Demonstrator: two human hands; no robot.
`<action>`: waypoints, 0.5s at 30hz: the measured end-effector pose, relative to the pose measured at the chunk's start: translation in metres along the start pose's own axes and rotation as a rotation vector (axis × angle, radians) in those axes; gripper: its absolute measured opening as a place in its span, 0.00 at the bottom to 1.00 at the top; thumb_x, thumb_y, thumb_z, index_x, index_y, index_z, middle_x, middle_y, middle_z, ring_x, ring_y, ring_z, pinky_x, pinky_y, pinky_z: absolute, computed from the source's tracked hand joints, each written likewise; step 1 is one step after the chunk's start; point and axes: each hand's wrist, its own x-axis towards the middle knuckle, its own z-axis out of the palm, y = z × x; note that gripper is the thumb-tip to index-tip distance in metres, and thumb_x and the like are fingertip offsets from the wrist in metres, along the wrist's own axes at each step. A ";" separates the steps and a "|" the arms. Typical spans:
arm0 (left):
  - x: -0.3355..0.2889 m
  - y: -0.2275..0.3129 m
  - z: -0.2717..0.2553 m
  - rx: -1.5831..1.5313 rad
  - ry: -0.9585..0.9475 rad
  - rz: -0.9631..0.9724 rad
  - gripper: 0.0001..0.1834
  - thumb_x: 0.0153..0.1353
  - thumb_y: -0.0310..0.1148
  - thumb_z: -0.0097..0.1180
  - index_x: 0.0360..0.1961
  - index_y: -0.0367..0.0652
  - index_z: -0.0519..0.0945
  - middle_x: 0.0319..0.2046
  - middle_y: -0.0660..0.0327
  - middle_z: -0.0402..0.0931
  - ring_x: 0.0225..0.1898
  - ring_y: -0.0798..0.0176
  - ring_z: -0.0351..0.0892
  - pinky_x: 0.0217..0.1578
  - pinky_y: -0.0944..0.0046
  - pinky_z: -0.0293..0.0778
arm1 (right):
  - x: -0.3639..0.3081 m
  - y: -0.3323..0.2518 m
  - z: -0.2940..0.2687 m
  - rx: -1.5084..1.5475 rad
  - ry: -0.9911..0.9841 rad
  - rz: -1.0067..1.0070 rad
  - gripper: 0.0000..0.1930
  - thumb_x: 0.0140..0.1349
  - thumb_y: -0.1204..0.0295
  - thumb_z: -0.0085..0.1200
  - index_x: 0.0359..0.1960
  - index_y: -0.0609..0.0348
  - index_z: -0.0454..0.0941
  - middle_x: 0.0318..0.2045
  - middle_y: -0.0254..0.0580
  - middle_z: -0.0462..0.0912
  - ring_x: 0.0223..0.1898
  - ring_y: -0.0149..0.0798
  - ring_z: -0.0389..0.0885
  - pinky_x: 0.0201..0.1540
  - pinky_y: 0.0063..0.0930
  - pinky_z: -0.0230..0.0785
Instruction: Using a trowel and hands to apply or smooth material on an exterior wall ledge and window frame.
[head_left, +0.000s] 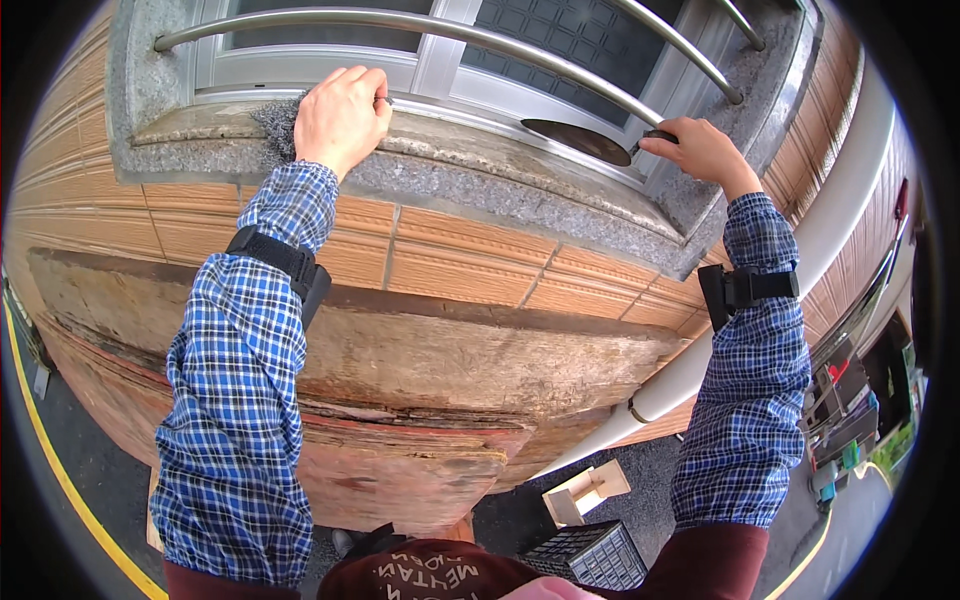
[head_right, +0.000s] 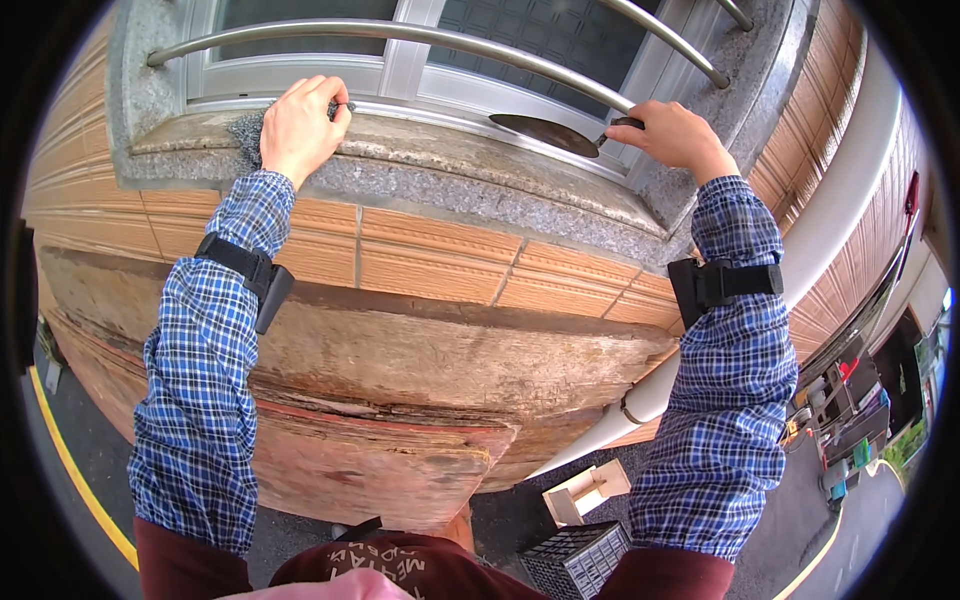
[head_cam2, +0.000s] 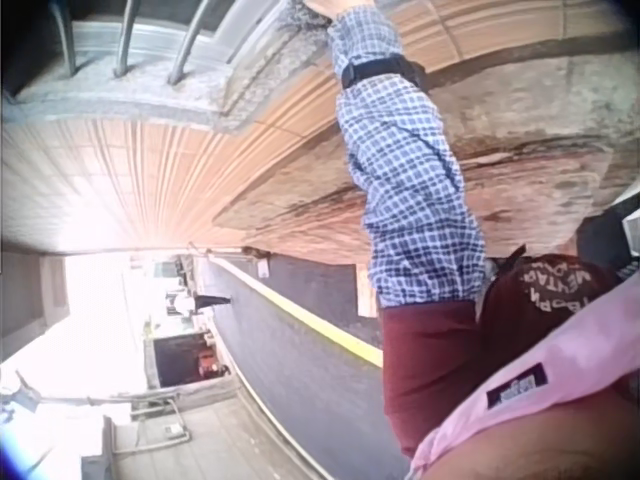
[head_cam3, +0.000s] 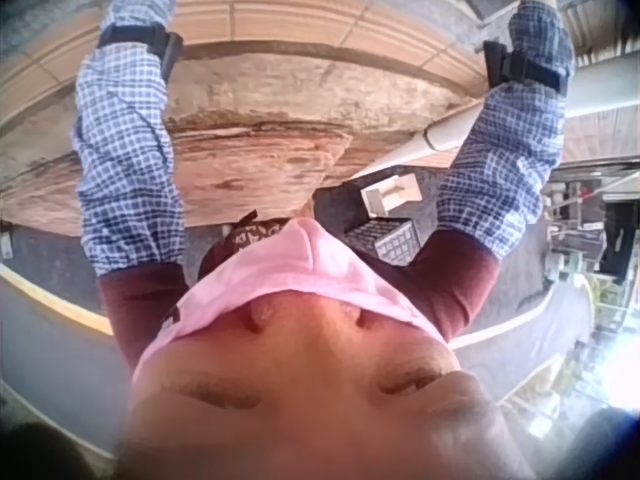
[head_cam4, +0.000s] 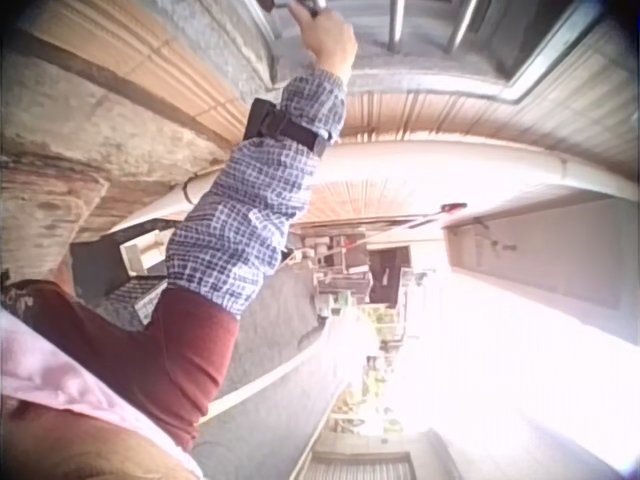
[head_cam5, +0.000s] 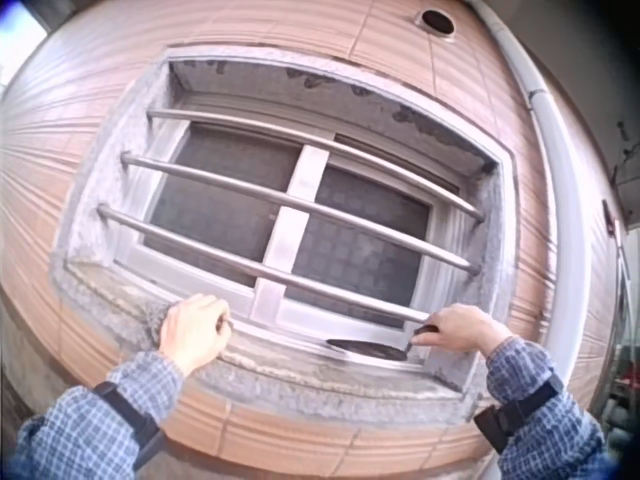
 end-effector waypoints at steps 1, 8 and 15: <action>-0.001 -0.001 0.000 0.007 -0.011 -0.010 0.04 0.55 0.33 0.55 0.30 0.46 0.77 0.29 0.64 0.77 0.37 0.58 0.78 0.39 0.55 0.75 | -0.001 -0.005 -0.003 0.001 -0.002 0.000 0.32 0.61 0.43 0.52 0.44 0.65 0.81 0.27 0.52 0.83 0.30 0.49 0.83 0.36 0.38 0.73; -0.001 -0.001 0.000 0.020 -0.023 -0.011 0.04 0.56 0.34 0.55 0.30 0.46 0.77 0.30 0.64 0.77 0.38 0.58 0.78 0.39 0.56 0.75 | -0.002 -0.001 -0.007 -0.094 0.047 -0.023 0.30 0.59 0.41 0.52 0.42 0.59 0.83 0.30 0.50 0.84 0.34 0.49 0.84 0.38 0.39 0.75; 0.001 0.002 -0.002 0.021 -0.023 -0.021 0.04 0.56 0.32 0.54 0.29 0.45 0.77 0.29 0.63 0.77 0.38 0.58 0.78 0.42 0.56 0.76 | 0.000 -0.010 -0.011 -0.164 0.012 0.010 0.29 0.59 0.39 0.50 0.41 0.52 0.84 0.29 0.44 0.85 0.35 0.46 0.85 0.40 0.39 0.77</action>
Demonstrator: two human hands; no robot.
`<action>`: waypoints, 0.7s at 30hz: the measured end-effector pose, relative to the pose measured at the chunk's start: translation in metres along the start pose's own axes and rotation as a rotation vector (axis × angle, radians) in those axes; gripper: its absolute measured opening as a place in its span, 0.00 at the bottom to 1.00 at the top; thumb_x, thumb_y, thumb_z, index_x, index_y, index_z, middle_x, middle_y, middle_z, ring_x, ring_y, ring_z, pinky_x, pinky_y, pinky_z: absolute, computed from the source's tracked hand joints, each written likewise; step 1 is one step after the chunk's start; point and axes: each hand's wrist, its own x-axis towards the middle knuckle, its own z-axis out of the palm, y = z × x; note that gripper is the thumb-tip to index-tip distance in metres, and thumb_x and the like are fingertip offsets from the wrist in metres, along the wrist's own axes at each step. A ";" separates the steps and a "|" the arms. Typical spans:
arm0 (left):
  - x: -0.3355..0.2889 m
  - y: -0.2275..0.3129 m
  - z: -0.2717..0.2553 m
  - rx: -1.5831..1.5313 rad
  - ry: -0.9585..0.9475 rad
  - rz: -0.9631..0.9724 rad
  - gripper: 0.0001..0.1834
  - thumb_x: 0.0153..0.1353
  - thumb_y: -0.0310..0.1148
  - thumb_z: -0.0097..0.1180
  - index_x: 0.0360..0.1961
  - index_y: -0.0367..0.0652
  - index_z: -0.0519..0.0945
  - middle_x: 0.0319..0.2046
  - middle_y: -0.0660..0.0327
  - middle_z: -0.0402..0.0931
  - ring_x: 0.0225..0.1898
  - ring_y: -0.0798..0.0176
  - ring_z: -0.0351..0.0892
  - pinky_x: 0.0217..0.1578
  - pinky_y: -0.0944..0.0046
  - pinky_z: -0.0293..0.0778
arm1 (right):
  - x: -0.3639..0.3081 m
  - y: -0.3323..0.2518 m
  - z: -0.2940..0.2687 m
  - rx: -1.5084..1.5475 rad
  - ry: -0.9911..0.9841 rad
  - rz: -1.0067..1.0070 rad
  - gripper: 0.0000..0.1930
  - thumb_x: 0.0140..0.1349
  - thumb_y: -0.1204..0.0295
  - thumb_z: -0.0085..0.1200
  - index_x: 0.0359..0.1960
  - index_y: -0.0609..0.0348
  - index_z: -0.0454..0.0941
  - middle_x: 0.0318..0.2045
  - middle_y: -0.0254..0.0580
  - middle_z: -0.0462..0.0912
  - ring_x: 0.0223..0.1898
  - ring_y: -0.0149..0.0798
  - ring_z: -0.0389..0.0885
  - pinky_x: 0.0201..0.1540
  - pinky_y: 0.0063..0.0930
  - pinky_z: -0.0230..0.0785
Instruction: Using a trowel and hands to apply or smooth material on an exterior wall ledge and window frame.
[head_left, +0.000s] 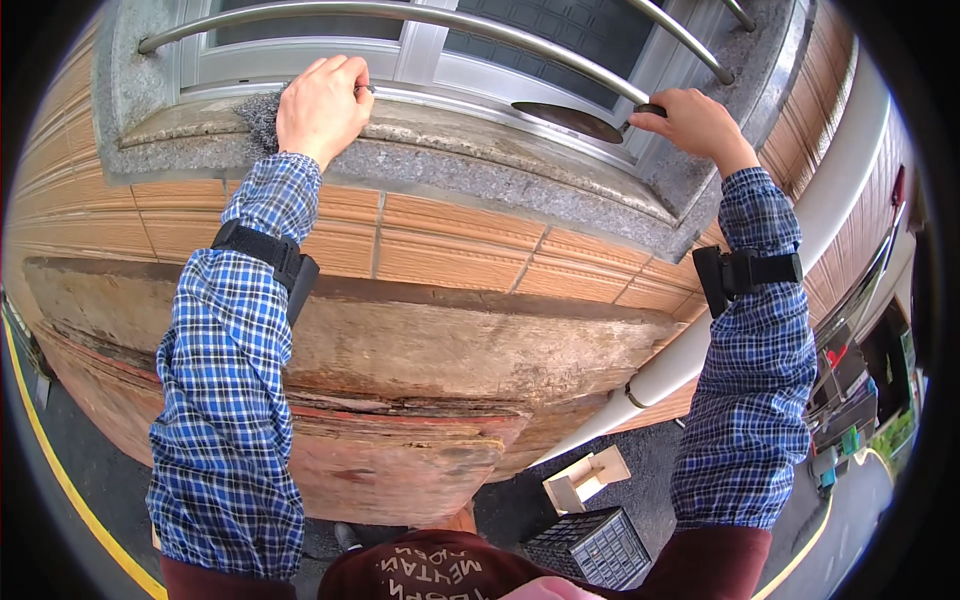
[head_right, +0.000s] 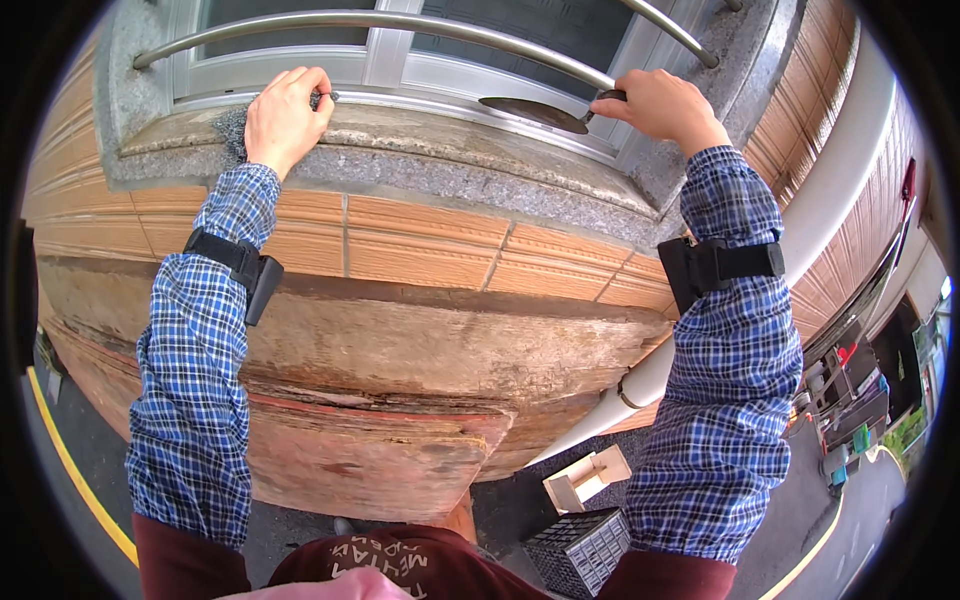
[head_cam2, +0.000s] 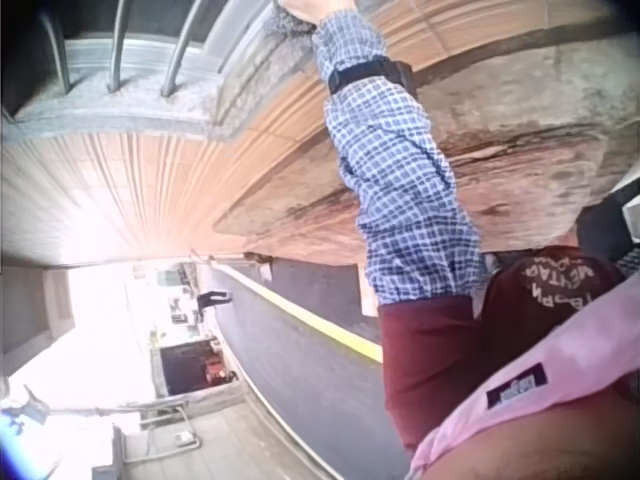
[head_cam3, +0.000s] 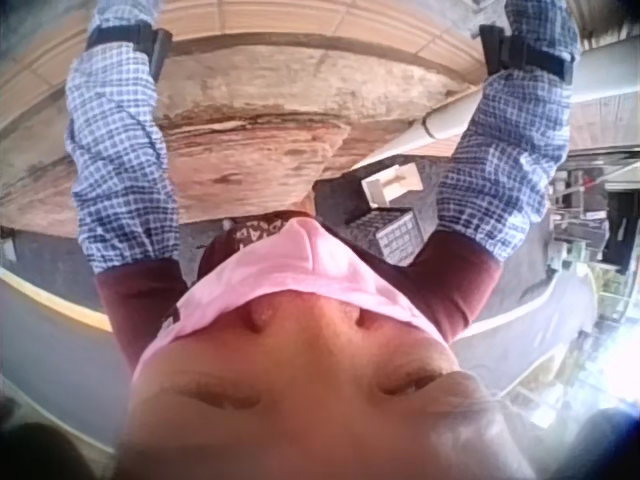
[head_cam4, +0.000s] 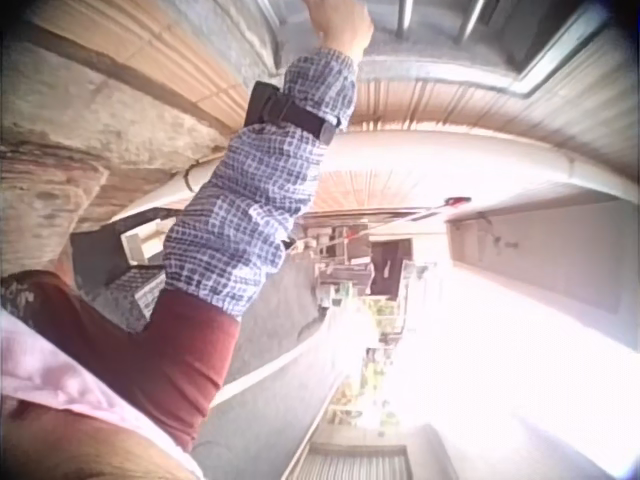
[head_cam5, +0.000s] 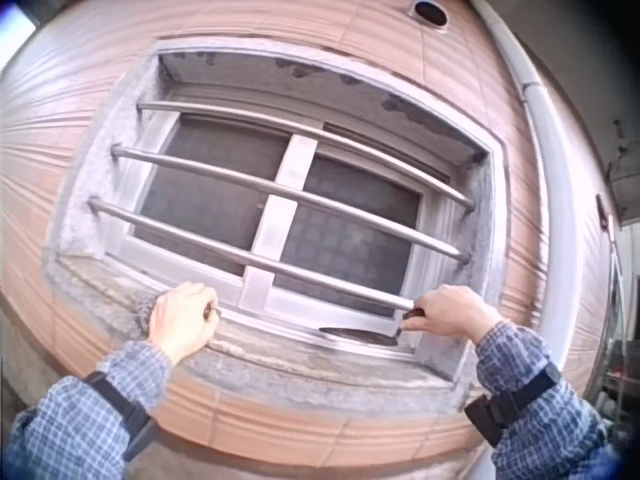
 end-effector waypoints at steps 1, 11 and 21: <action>0.000 0.002 0.000 -0.011 0.000 0.007 0.04 0.56 0.32 0.54 0.29 0.45 0.77 0.29 0.63 0.77 0.38 0.58 0.78 0.42 0.56 0.76 | -0.001 -0.003 -0.001 -0.004 -0.005 0.011 0.29 0.59 0.39 0.50 0.41 0.52 0.84 0.29 0.44 0.85 0.35 0.46 0.85 0.40 0.39 0.77; -0.001 0.002 0.001 -0.028 -0.007 -0.002 0.04 0.55 0.33 0.55 0.30 0.46 0.77 0.30 0.63 0.77 0.39 0.57 0.78 0.41 0.56 0.75 | -0.002 -0.005 -0.018 -0.064 -0.007 0.014 0.30 0.58 0.40 0.53 0.47 0.54 0.82 0.35 0.45 0.85 0.40 0.46 0.85 0.47 0.40 0.75; -0.001 -0.002 0.002 -0.015 0.014 0.021 0.04 0.55 0.33 0.56 0.30 0.46 0.76 0.29 0.64 0.77 0.37 0.57 0.78 0.38 0.56 0.75 | 0.003 -0.005 -0.012 0.001 -0.019 0.014 0.31 0.58 0.41 0.54 0.43 0.58 0.83 0.34 0.47 0.85 0.36 0.47 0.84 0.40 0.39 0.76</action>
